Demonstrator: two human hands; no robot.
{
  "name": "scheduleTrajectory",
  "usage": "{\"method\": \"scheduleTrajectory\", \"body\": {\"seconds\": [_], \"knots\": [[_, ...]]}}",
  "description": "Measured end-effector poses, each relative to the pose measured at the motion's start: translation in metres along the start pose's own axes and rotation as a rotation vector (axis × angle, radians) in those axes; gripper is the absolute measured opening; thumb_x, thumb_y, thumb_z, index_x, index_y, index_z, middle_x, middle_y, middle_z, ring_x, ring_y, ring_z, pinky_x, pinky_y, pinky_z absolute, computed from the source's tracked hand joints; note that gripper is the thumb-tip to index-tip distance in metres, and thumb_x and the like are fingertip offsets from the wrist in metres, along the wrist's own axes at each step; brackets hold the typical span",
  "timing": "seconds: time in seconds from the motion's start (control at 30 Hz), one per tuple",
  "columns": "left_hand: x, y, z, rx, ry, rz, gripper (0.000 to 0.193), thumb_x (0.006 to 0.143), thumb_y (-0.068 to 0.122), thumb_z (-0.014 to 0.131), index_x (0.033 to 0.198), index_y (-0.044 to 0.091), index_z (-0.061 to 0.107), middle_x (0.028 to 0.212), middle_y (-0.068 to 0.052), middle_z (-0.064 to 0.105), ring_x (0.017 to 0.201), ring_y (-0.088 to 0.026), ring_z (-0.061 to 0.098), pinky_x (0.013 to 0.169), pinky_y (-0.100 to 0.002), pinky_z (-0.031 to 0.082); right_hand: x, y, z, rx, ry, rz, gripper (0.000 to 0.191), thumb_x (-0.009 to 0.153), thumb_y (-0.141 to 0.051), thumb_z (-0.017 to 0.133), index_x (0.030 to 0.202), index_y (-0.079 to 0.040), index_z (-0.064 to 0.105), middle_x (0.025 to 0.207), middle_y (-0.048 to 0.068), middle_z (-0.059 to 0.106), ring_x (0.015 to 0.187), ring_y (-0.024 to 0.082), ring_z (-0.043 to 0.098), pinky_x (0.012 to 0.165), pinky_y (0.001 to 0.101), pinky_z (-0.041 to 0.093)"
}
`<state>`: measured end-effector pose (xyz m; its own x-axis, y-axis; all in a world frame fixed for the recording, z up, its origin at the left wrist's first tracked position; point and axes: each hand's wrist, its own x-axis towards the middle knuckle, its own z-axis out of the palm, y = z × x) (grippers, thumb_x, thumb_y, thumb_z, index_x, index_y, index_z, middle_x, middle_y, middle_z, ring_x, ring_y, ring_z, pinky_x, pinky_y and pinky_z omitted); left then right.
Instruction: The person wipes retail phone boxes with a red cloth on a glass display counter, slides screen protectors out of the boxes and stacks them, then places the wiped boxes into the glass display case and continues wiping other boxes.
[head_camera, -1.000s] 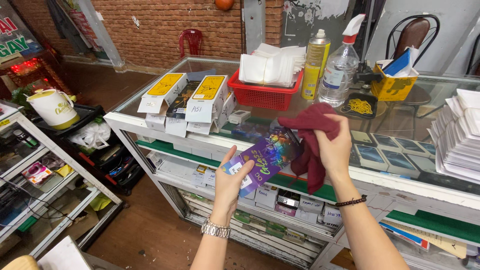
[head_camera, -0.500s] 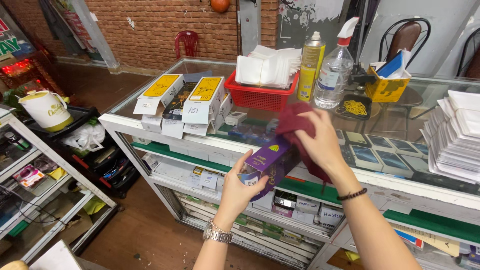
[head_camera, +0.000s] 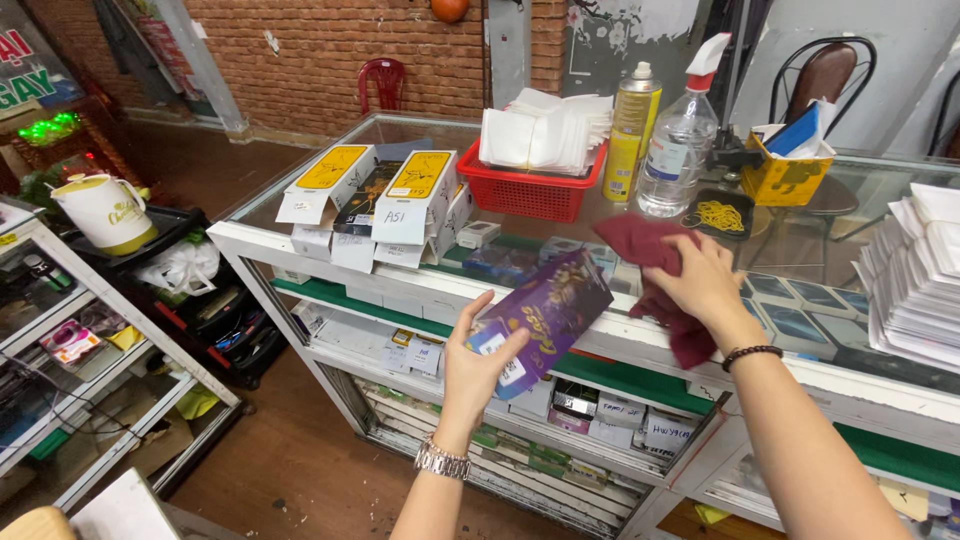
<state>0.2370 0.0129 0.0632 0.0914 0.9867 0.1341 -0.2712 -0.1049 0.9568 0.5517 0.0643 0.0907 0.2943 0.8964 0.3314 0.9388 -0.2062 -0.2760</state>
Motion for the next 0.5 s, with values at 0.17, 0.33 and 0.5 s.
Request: {"method": "scheduleTrajectory", "body": {"seconds": [0.17, 0.33, 0.5], "knots": [[0.017, -0.028, 0.009, -0.484, 0.216, -0.198, 0.05, 0.087, 0.021, 0.078, 0.131, 0.005, 0.063, 0.115, -0.007, 0.073, 0.097, -0.015, 0.072, 0.082, -0.034, 0.059, -0.041, -0.028, -0.01, 0.559, 0.146, -0.168, 0.053, 0.086, -0.035, 0.079, 0.135, -0.018, 0.064, 0.143, 0.016, 0.061, 0.13, 0.038, 0.058, 0.105, 0.0468, 0.048], [0.023, -0.041, 0.037, -0.526, 0.147, -0.179, 0.05, 0.092, 0.034, 0.069, 0.136, 0.012, 0.057, 0.121, -0.005, 0.066, 0.108, -0.016, 0.064, 0.089, -0.038, 0.054, -0.094, -0.08, -0.016, 0.647, 0.084, -0.732, 0.063, 0.077, -0.019, 0.079, 0.135, -0.009, 0.06, 0.141, 0.019, 0.058, 0.129, 0.035, 0.052, 0.101, 0.0423, 0.045], [0.027, -0.027, 0.054, -0.526, -0.08, -0.152, 0.064, 0.097, 0.053, 0.049, 0.15, 0.017, 0.047, 0.14, -0.007, 0.056, 0.13, -0.021, 0.054, 0.11, -0.046, 0.044, -0.075, -0.077, -0.03, 0.578, 0.094, -0.589, 0.028, 0.093, -0.02, 0.068, 0.116, -0.004, 0.07, 0.115, 0.014, 0.069, 0.109, 0.029, 0.062, 0.096, 0.042, 0.045]]}}
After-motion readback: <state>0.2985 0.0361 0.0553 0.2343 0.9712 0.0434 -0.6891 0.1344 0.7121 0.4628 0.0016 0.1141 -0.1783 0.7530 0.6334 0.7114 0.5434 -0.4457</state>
